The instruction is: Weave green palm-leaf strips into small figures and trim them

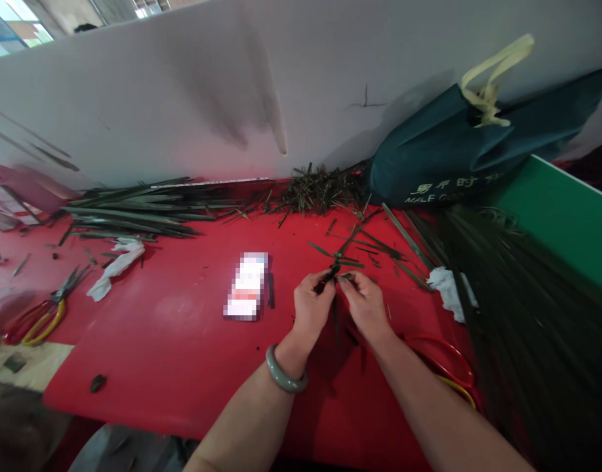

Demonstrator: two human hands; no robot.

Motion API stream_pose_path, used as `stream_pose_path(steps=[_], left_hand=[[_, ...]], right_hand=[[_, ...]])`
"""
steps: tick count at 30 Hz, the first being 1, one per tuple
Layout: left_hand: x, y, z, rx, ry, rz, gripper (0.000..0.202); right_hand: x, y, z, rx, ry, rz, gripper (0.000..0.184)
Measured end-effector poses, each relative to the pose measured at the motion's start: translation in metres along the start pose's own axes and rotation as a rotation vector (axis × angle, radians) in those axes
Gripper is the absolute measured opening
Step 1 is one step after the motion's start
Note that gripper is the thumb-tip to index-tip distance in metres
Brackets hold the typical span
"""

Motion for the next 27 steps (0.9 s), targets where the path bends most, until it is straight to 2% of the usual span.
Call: stream_pose_path(steps=[5, 10, 13, 16, 21, 27], left_hand=[[-0.0014, 0.0025, 0.0018, 0.084, -0.084, -0.139, 0.022], [-0.0042, 0.0024, -0.0001, 0.251, -0.131, -0.287, 0.021], [-0.0054, 0.0008, -0.0019, 0.368, -0.178, -0.326, 0.018], [-0.0055, -0.0001, -0.0022, 0.413, -0.190, -0.328, 0.016], [-0.0028, -0.0008, 0.0023, 0.386, -0.060, -0.343, 0.013], [0.0014, -0.0001, 0.0074, 0.332, 0.054, -0.406, 0.012]], right_hand=[[0.0016, -0.0053, -0.0002, -0.042, 0.004, 0.058, 0.018], [0.0033, -0.0051, 0.0018, -0.101, 0.097, 0.171, 0.018], [0.0038, -0.0035, 0.0028, -0.115, 0.128, 0.234, 0.017], [0.0037, -0.0031, 0.0028, -0.126, 0.120, 0.239, 0.017], [0.0008, -0.0028, 0.0016, -0.125, 0.030, 0.210, 0.019], [-0.0052, 0.0013, -0.0033, -0.075, -0.245, 0.017, 0.017]])
Point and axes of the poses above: each hand's wrist, its own z-axis towards the middle knuckle, its own x-axis out of the back of the hand, y = z × x, the point moved 1 cm from there along z, towards the middle knuckle, and after that the axes turned 12 degrees about y, right-handed, at the moved point
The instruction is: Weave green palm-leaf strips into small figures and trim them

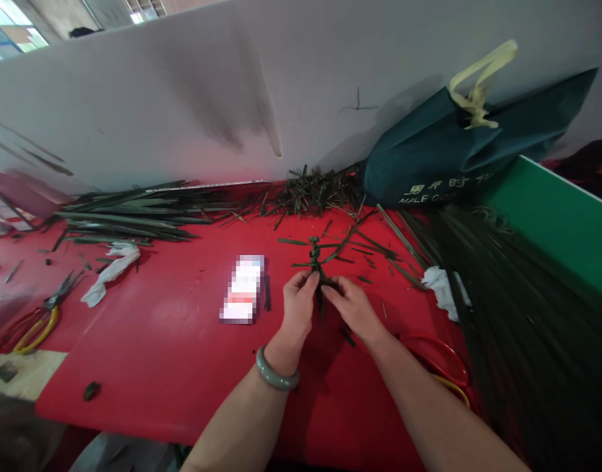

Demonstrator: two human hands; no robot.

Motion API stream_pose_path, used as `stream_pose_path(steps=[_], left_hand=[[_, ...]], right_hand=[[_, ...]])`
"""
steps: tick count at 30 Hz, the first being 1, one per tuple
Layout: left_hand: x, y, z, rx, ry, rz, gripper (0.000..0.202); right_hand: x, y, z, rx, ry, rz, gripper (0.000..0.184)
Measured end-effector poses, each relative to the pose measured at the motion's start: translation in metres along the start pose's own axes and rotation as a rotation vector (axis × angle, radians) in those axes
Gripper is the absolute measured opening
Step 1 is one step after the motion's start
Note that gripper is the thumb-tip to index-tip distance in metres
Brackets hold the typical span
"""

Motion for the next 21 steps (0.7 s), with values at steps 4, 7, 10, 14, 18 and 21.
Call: stream_pose_path(steps=[4, 7, 10, 14, 18, 21], left_hand=[[0.000, -0.001, 0.000, 0.025, -0.014, -0.012, 0.012], [0.000, -0.004, 0.001, 0.043, -0.036, -0.022, 0.017], [0.001, -0.006, 0.003, 0.097, -0.043, -0.035, 0.024], [0.001, -0.004, 0.003, 0.214, -0.096, -0.050, 0.027], [0.001, 0.002, 0.000, 0.303, -0.216, -0.076, 0.033], [0.002, 0.006, -0.001, 0.343, -0.257, -0.096, 0.032]], right_hand=[[-0.002, 0.004, -0.002, 0.013, -0.059, -0.097, 0.016], [-0.002, 0.005, -0.001, -0.019, -0.056, -0.002, 0.016], [-0.002, 0.001, 0.000, -0.087, -0.045, 0.149, 0.018], [-0.004, -0.006, -0.003, -0.170, -0.107, 0.326, 0.020], [-0.005, -0.010, -0.007, -0.238, -0.178, 0.410, 0.021], [-0.006, -0.009, -0.009, -0.292, -0.206, 0.453, 0.022]])
Point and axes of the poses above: each hand's wrist, its own z-axis towards the middle knuckle, its own x-axis out of the back of the hand, y = z × x, the point moved 1 cm from there along z, towards the middle knuckle, and after that the axes turned 12 degrees about y, right-handed, at the moved point
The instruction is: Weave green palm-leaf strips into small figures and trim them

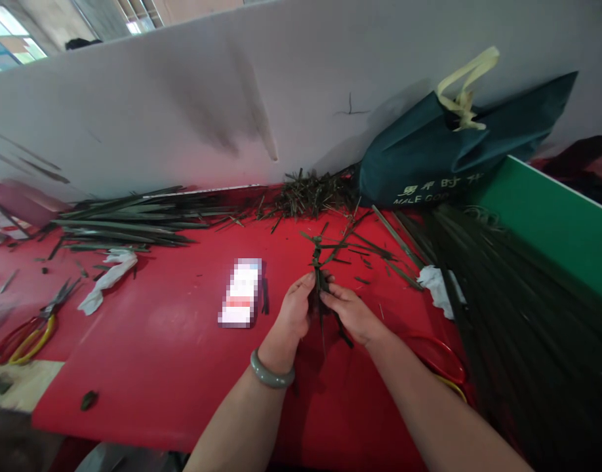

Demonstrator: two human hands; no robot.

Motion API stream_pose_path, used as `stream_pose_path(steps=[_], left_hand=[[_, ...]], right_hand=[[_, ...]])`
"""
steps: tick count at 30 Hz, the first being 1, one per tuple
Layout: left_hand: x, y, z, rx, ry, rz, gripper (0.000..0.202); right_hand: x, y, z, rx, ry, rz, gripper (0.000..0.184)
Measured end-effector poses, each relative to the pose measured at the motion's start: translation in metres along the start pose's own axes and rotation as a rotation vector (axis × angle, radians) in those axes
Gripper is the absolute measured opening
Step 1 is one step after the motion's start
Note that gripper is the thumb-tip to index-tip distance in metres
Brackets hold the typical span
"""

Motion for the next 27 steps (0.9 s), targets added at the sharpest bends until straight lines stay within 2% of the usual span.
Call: stream_pose_path(steps=[4, 7, 14, 19, 22, 27], left_hand=[[0.000, 0.001, -0.001, 0.006, -0.040, -0.044, 0.022], [0.000, 0.001, 0.000, 0.008, -0.038, -0.074, 0.017], [0.003, -0.001, 0.008, -0.097, 0.069, -0.171, 0.010], [0.004, -0.001, 0.010, -0.136, 0.117, -0.119, 0.012], [0.002, -0.002, 0.008, -0.112, 0.123, -0.129, 0.018], [0.001, -0.003, 0.005, -0.046, 0.046, -0.087, 0.027]], right_hand=[[0.000, 0.003, 0.001, -0.037, -0.029, 0.056, 0.022], [0.000, 0.004, 0.002, 0.004, -0.033, 0.034, 0.022], [0.001, 0.000, 0.002, 0.293, 0.093, -0.331, 0.022], [0.001, 0.001, 0.002, 0.295, 0.098, -0.558, 0.010], [0.003, 0.004, 0.005, 0.245, 0.096, -0.470, 0.013], [0.003, 0.004, 0.006, 0.092, 0.081, -0.106, 0.018]])
Point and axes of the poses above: each hand's wrist, its own z-axis towards the middle knuckle, its own x-axis out of the back of the hand, y = z × x, the point moved 1 cm from there along z, towards the middle knuckle, and after that the axes turned 12 degrees about y, right-handed, at the moved point
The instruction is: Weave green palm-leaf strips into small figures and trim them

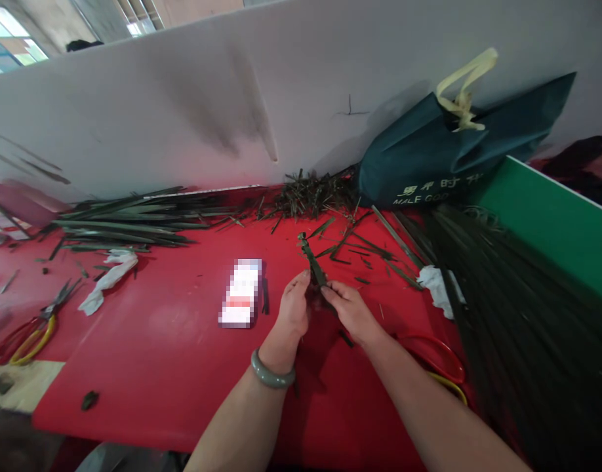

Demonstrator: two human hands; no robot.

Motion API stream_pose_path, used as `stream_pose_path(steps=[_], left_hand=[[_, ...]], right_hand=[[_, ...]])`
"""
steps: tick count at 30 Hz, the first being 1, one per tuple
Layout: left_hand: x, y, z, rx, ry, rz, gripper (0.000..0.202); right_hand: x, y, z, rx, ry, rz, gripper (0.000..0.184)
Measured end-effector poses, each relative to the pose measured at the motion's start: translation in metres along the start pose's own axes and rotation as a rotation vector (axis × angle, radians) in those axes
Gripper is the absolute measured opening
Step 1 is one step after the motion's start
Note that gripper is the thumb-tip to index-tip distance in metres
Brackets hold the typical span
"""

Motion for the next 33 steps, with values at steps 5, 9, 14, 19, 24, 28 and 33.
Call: stream_pose_path(steps=[5, 9, 14, 19, 24, 28, 33], left_hand=[[0.0000, 0.0023, -0.0033, 0.026, -0.070, 0.063, 0.023], [0.0000, 0.0035, -0.0036, 0.000, -0.047, 0.070, 0.019], [0.0013, 0.0012, 0.0003, -0.047, -0.035, 0.017, 0.012], [0.0022, 0.0003, 0.0033, -0.118, -0.009, -0.031, 0.007], [0.0025, 0.0014, 0.0048, -0.112, 0.066, -0.045, 0.009], [0.0024, 0.0007, 0.0055, -0.142, 0.066, -0.013, 0.008], [0.0014, -0.0032, 0.0038, -0.158, 0.009, 0.084, 0.009]], right_hand=[[-0.0042, -0.0077, -0.0053, -0.104, -0.045, 0.134, 0.020], [-0.0038, -0.0052, -0.0053, -0.068, -0.061, 0.113, 0.020], [-0.0006, 0.0010, -0.0005, 0.088, -0.044, -0.038, 0.016], [0.0008, -0.0019, -0.0011, 0.235, 0.066, -0.285, 0.023], [0.0004, -0.0066, -0.0038, 0.300, 0.143, -0.558, 0.015], [0.0008, -0.0072, -0.0038, 0.272, 0.113, -0.562, 0.014], [0.0048, -0.0025, -0.0006, 0.235, 0.130, -0.408, 0.019]])
Point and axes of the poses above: each hand's wrist, its own z-axis towards the middle knuckle, its own x-axis out of the back of the hand, y = z × x, the point moved 1 cm from there along z, towards the middle knuckle, and after that the axes turned 12 degrees about y, right-handed, at the moved point
